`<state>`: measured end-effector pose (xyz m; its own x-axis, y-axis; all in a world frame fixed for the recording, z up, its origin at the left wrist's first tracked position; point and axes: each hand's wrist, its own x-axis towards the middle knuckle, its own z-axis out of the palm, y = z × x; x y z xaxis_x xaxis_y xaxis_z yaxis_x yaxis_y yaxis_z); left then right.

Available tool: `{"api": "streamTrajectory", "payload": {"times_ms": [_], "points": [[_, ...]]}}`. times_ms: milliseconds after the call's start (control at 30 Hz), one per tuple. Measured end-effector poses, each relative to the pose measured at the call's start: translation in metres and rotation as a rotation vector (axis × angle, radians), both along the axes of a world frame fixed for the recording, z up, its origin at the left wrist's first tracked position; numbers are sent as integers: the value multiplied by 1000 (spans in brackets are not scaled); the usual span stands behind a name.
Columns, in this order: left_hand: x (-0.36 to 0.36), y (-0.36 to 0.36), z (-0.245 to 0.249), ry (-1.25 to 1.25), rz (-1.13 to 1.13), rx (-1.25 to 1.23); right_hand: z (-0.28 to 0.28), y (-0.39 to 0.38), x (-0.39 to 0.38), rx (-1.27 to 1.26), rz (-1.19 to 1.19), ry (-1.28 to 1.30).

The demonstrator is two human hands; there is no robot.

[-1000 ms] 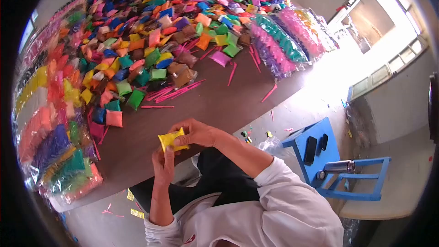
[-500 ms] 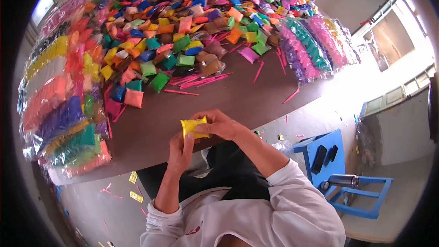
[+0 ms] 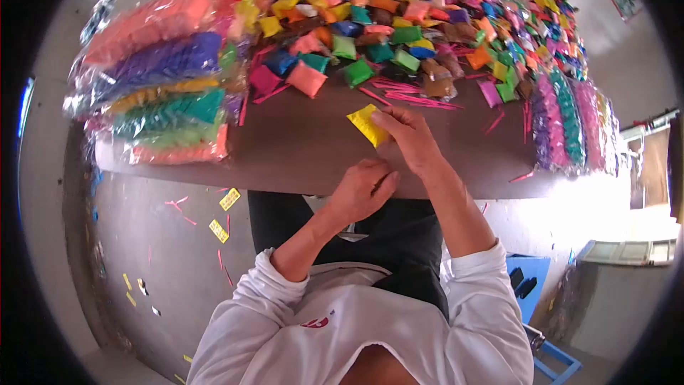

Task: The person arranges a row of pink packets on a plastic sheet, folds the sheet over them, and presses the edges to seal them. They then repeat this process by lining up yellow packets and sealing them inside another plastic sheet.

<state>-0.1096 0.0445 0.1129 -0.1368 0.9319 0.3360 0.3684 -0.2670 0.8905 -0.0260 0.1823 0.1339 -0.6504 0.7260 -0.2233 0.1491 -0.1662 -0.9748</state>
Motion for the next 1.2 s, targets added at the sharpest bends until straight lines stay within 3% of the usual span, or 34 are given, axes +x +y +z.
{"api": "streamTrajectory", "payload": {"times_ms": [100,200,300,433,733,800,833,933,1033,1100,1200], "points": [[-2,0,-3,34,-11,43,15,-2,-39,327,169,-213],[0,3,-14,35,-35,106,17,-5,-78,311,346,-229],[3,0,-14,-169,-54,16,7,-10,-109,349,424,-229],[-6,-4,-6,-247,-39,-69,-2,-15,-128,217,454,-254],[-7,-1,-24,-276,-62,-84,-4,-13,-140,302,488,-314],[-6,1,-27,-307,-70,-71,-11,-12,-140,656,465,-280],[-6,0,-26,-296,-73,-77,-12,-11,-140,833,448,-259],[-8,-2,-15,-213,-66,-36,3,-12,-146,652,541,-481],[-4,-3,-9,-51,-32,109,20,-19,-156,302,589,-551],[-3,-1,-14,39,-18,208,13,-20,-163,439,580,-522],[-5,-3,-17,49,-71,128,10,-24,-161,708,512,-447]]}}
